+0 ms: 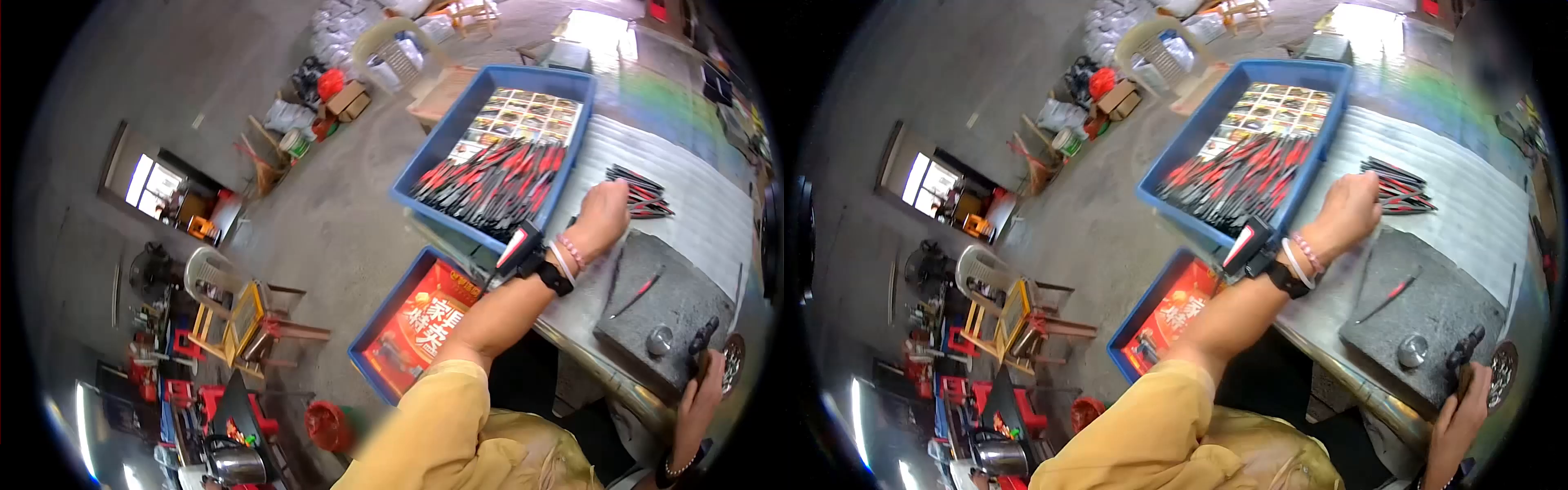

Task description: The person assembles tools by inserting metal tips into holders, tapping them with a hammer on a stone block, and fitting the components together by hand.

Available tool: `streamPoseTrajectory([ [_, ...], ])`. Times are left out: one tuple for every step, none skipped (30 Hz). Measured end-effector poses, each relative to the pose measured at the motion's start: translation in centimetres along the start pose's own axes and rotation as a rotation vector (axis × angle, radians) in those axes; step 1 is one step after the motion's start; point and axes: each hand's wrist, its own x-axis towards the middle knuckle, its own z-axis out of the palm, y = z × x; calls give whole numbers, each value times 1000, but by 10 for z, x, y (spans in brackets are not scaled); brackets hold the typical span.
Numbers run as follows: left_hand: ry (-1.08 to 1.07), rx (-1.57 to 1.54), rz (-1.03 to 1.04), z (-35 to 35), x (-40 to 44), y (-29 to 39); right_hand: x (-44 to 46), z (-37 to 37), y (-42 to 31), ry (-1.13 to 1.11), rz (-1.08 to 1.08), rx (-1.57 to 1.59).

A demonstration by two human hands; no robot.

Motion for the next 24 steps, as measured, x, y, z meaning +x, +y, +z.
streamPoseTrajectory([
  [76,-62,27,-7,-2,6,0,2,1,30,5,4],
  [169,-95,49,-14,-5,11,2,3,1,37,-11,-29],
  [199,-161,42,-25,-7,20,2,3,0,44,-21,-64],
  [222,-230,35,-38,-11,28,-1,3,-1,49,-24,-99],
  [238,-306,24,-51,-16,35,-2,3,-4,58,-42,-89],
  [221,-350,20,-62,-20,43,-1,4,-6,68,-47,-84],
  [208,-425,13,-72,-27,50,-1,2,-7,81,-35,-92],
  [165,-484,6,-79,-33,56,5,-6,-23,43,6,-30],
  [103,-524,-22,-87,-40,60,6,-6,-31,132,-42,-139],
  [1,-542,-76,-101,-47,68,12,-16,-46,82,20,-7],
  [-9,-531,-127,-108,-52,74,18,-21,-53,80,9,36],
  [-22,-583,-155,-111,-58,76,18,-22,-44,90,-17,9],
  [-35,-728,-239,-115,-65,81,19,-29,-43,67,10,91],
  [-38,-729,-279,-120,-71,85,20,-32,-34,69,7,163],
  [-27,-777,-309,-125,-75,92,20,-38,-26,53,54,222],
  [-34,-794,-306,-128,-79,94,23,-43,-18,96,78,236],
  [-28,-790,-314,-131,-83,94,24,-49,-8,157,146,249],
  [-33,-767,-321,-132,-85,97,27,-53,0,211,201,276],
  [-29,-728,-327,-135,-96,106,21,-55,8,267,243,316],
  [-27,-704,-312,-136,-98,114,23,-59,21,265,290,308],
  [-65,-669,-261,-138,-101,111,24,-63,35,257,332,303],
  [-55,-642,-238,-136,-105,113,23,-65,46,246,371,300],
  [-44,-612,-217,-135,-104,118,24,-64,54,216,382,271],
  [-156,-437,-18,-147,-97,123,24,-62,62,182,392,243],
])
